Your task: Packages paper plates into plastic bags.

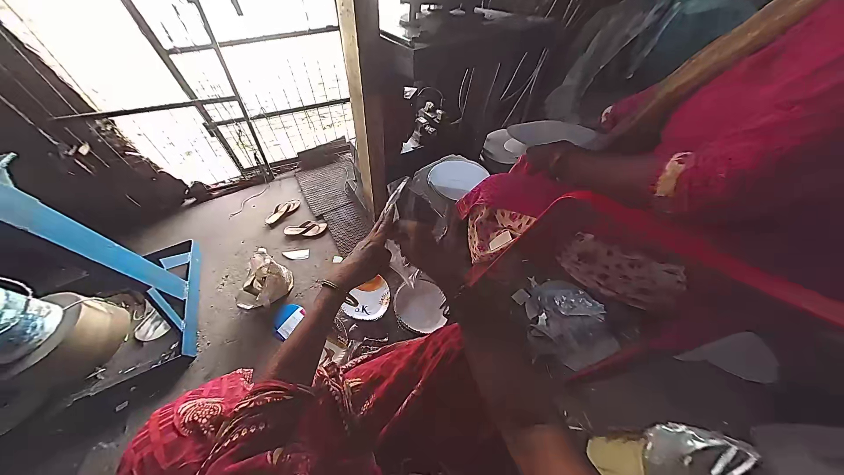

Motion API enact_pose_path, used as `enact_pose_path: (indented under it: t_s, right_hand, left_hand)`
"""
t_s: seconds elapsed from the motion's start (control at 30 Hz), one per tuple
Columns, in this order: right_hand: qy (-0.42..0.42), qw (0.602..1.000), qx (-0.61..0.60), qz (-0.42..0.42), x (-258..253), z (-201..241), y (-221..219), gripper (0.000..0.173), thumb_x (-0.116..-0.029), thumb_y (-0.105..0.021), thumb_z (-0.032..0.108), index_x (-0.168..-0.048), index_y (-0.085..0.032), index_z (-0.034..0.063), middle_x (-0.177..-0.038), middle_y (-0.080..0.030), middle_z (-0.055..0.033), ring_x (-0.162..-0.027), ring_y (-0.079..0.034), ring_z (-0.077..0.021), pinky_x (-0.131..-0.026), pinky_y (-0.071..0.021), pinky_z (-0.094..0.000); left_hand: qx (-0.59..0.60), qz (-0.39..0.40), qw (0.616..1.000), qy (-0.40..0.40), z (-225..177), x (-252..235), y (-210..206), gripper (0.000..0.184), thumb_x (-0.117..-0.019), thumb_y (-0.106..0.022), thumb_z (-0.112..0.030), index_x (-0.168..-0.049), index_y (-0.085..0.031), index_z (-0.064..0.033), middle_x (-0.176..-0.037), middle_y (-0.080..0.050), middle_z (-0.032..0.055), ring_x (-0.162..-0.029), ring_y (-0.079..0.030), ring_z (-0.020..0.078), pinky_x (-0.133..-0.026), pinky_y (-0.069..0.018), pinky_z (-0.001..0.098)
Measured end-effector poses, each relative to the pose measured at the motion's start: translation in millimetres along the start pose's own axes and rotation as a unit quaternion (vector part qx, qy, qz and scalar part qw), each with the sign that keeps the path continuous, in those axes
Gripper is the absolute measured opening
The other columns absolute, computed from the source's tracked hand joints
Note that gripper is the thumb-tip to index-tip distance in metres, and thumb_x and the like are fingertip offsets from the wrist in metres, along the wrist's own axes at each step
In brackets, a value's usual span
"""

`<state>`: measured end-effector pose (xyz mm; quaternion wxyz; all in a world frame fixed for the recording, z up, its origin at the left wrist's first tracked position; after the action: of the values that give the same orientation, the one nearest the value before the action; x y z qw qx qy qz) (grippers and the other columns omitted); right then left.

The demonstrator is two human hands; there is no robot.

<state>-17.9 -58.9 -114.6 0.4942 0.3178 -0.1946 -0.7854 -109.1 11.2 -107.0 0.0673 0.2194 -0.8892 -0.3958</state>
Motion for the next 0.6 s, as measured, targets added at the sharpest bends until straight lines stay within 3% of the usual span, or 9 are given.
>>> enact_pose_path:
  t_s: [0.07, 0.13, 0.2, 0.3, 0.37, 0.43, 0.5, 0.57, 0.6]
  right_hand:
    - [-0.094, 0.979, 0.083, 0.158, -5.5, -39.4, -56.4, 0.04, -0.098, -0.059, 0.007, -0.136, -0.056, -0.0026, -0.12, -0.064, -0.0303, -0.111, -0.064, -0.0446, -0.094, -0.0498, -0.0602]
    - [-0.141, 0.933, 0.148, 0.297, 3.8, -67.3, -96.0, 0.068, -0.092, -0.07, 0.019, -0.152, -0.042, 0.0013, -0.137, -0.057, -0.0299, -0.128, -0.055, -0.045, -0.103, -0.043, -0.0636]
    - [-0.143, 0.907, 0.173, 0.356, 9.3, -61.8, -103.3, 0.097, -0.0823, -0.084, 0.027, -0.16, -0.03, 0.0076, -0.15, -0.049, -0.0263, -0.138, -0.048, -0.0432, -0.109, -0.039, -0.0638]
    - [-0.108, 0.933, 0.129, 0.317, 9.8, -46.1, -98.3, 0.091, -0.0822, -0.08, 0.011, -0.16, -0.034, 0.0115, -0.146, -0.051, -0.0295, -0.134, -0.049, -0.0476, -0.107, -0.0394, -0.0658]
    - [-0.063, 0.94, 0.095, 0.321, 11.0, -34.3, -102.8, 0.105, -0.0752, -0.088, 0.016, -0.162, -0.029, 0.0113, -0.15, -0.047, -0.029, -0.136, -0.048, -0.046, -0.109, -0.0396, -0.0631]
    - [-0.035, 0.933, 0.077, 0.35, 17.6, -24.3, -117.5, 0.118, -0.0659, -0.096, 0.028, -0.161, -0.029, 0.0105, -0.153, -0.046, -0.0255, -0.139, -0.046, -0.0402, -0.113, -0.038, -0.0581]
    - [-0.016, 0.913, 0.12, 0.39, 23.7, -20.6, -132.6, 0.113, -0.0694, -0.094, 0.028, -0.16, -0.03, 0.0089, -0.152, -0.046, -0.0253, -0.14, -0.046, -0.0408, -0.113, -0.0367, -0.06]
    - [-0.028, 0.905, 0.16, 0.392, 22.7, -29.8, -135.9, 0.104, -0.0746, -0.09, 0.022, -0.161, -0.033, 0.0135, -0.151, -0.049, -0.0244, -0.137, -0.049, -0.043, -0.108, -0.0399, -0.0637]
    - [-0.051, 0.912, 0.168, 0.37, 20.7, -37.2, -130.3, 0.093, -0.0766, -0.086, 0.018, -0.158, -0.04, 0.0153, -0.145, -0.053, -0.0253, -0.131, -0.053, -0.0456, -0.103, -0.0425, -0.0666]
  left_hand:
    - [0.034, 0.013, 0.999, -0.028, -7.4, 9.3, 4.8, 0.098, -0.0898, -0.059, 0.013, -0.166, -0.004, -0.0148, -0.173, -0.008, 0.009, -0.151, -0.034, 0.0246, -0.118, -0.038, 0.0449]
    - [0.017, 0.014, 0.999, -0.036, -0.3, 18.9, 7.0, 0.098, -0.0878, -0.057, 0.016, -0.166, -0.005, -0.014, -0.173, -0.007, 0.0076, -0.148, -0.039, 0.0229, -0.113, -0.0429, 0.0424]
    - [-0.027, 0.016, 0.999, -0.012, 14.1, 27.7, 8.0, 0.095, -0.0895, -0.053, 0.016, -0.166, -0.006, -0.0147, -0.173, -0.008, 0.0069, -0.136, -0.052, 0.0247, -0.103, -0.0506, 0.0441]
    - [-0.153, -0.006, 0.988, 0.021, 33.7, 45.3, 10.2, 0.079, -0.0956, -0.047, 0.012, -0.165, -0.019, -0.013, -0.171, -0.019, 0.0055, -0.137, -0.053, 0.0291, -0.106, -0.0487, 0.049]
    - [-0.211, -0.049, 0.975, 0.044, 44.2, 53.2, 14.9, 0.062, -0.1015, -0.043, 0.004, -0.16, -0.035, -0.0133, -0.161, -0.041, 0.0085, -0.123, -0.064, 0.0339, -0.098, -0.0529, 0.0541]
    - [-0.217, -0.068, 0.972, 0.063, 51.2, 54.2, 15.2, 0.053, -0.1042, -0.042, 0.0, -0.154, -0.047, -0.016, -0.14, -0.062, 0.0151, -0.116, -0.067, 0.0379, -0.097, -0.0523, 0.057]
    - [-0.188, -0.096, 0.977, 0.043, 50.9, 55.5, 10.7, 0.046, -0.1026, -0.044, 0.003, -0.143, -0.058, -0.0159, -0.124, -0.068, 0.0175, -0.111, -0.068, 0.0365, -0.096, -0.0536, 0.0545]
    - [-0.168, -0.116, 0.979, -0.006, 44.4, 57.3, 7.2, 0.038, -0.0989, -0.047, 0.008, -0.128, -0.064, -0.0104, -0.122, -0.065, 0.0181, -0.107, -0.067, 0.0342, -0.091, -0.0559, 0.0499]
    - [-0.165, -0.117, 0.979, -0.031, 39.7, 59.1, 6.7, 0.033, -0.0977, -0.049, 0.009, -0.119, -0.066, -0.009, -0.123, -0.064, 0.0172, -0.107, -0.067, 0.0329, -0.09, -0.0568, 0.048]
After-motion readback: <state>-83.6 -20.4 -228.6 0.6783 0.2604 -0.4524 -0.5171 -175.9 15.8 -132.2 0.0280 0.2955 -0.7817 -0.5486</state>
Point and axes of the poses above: each hand's wrist, its own x-axis away from the middle knuckle, its own y-axis out of the back of the hand, z = x × y, the point moved 7 cm from there along -x, towards the middle knuckle
